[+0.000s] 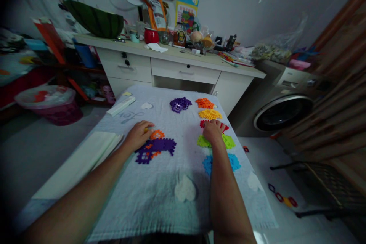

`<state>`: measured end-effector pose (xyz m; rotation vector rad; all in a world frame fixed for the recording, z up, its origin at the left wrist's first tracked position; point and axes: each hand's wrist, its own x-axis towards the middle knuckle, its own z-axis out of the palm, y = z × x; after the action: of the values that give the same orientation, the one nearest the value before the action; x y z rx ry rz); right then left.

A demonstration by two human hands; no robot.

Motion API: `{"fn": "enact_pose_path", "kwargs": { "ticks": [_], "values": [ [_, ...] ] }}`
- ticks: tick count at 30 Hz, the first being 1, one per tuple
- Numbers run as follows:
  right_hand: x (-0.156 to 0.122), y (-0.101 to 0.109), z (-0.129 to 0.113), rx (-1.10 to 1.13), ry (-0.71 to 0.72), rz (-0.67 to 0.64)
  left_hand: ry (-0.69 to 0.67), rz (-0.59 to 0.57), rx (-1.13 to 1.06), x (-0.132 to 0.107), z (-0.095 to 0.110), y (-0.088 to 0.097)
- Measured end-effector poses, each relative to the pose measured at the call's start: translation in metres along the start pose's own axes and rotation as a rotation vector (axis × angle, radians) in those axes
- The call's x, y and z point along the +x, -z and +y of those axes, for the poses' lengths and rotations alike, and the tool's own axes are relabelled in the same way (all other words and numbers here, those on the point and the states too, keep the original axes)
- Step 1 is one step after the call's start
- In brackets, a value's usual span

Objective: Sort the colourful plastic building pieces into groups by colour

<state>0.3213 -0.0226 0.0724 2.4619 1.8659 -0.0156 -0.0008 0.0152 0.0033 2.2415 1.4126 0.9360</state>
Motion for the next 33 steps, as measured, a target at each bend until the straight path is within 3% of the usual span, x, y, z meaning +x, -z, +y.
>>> {"fn": "enact_pose_path", "kwargs": {
  "ticks": [6, 9, 12, 14, 21, 28, 31, 33],
  "values": [
    [-0.009, 0.015, -0.008, 0.154, 0.073, 0.139, 0.009, 0.008, -0.018, 0.0, 0.0, 0.0],
    [-0.021, 0.016, -0.024, 0.287, 0.33, 0.119, 0.028, 0.026, -0.046, -0.001, 0.0, 0.001],
    [-0.039, 0.009, -0.047, 0.385, 0.651, -0.002, 0.052, 0.044, -0.068, -0.001, 0.001, 0.001],
    [-0.051, 0.001, -0.062, 0.418, 0.763, -0.063, 0.057, 0.051, -0.076, -0.001, 0.001, 0.001],
    [-0.07, -0.022, -0.098, 0.472, 0.78, -0.017, 0.041, 0.106, -0.017, -0.003, 0.0, 0.001],
    [-0.07, -0.031, -0.11, 0.458, 0.784, 0.081, 0.042, 0.105, 0.064, -0.005, 0.003, 0.008],
    [-0.069, -0.032, -0.107, 0.439, 0.772, 0.114, 0.051, 0.039, 0.123, -0.005, 0.013, 0.017],
    [-0.068, -0.032, -0.105, 0.424, 0.757, 0.119, 0.064, -0.068, 0.165, -0.007, 0.022, 0.025]
  ]
}}
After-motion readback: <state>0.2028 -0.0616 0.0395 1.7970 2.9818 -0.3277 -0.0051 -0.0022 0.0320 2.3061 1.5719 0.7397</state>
